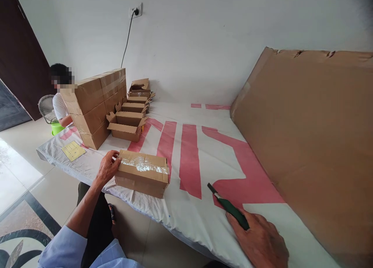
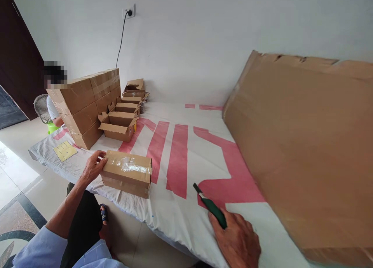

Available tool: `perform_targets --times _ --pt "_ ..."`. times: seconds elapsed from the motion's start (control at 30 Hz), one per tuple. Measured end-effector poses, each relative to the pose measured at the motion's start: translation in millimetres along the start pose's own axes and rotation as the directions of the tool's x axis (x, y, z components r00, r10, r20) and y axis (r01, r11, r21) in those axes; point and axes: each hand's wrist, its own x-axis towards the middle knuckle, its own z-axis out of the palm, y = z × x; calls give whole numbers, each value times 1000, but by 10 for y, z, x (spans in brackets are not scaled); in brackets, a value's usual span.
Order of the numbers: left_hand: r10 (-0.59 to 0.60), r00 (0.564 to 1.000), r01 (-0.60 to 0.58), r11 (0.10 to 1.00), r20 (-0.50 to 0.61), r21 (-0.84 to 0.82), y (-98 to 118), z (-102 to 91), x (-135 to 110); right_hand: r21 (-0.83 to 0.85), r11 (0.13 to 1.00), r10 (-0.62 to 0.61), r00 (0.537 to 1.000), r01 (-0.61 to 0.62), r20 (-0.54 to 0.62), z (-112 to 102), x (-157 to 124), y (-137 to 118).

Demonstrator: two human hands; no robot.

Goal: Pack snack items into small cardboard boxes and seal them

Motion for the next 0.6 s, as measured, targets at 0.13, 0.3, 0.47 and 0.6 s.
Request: perform_targets --times 0.13,0.3,0.47,0.6 --pt "-84 996 80 984 -19 -157 -35 -28 11 -16 1000 -11 1000 10 -17 4 -7 -23" --pt "-134 988 153 929 80 -336 -45 -103 36 -63 996 -59 997 56 -48 -20 -16 -56" --pt "-184 968 240 875 170 -420 -1 -147 88 -46 997 -68 996 66 -49 -11 -6 -31" --pt "-197 947 302 819 255 -488 27 -162 135 -46 996 -81 995 78 -65 5 8 -7"
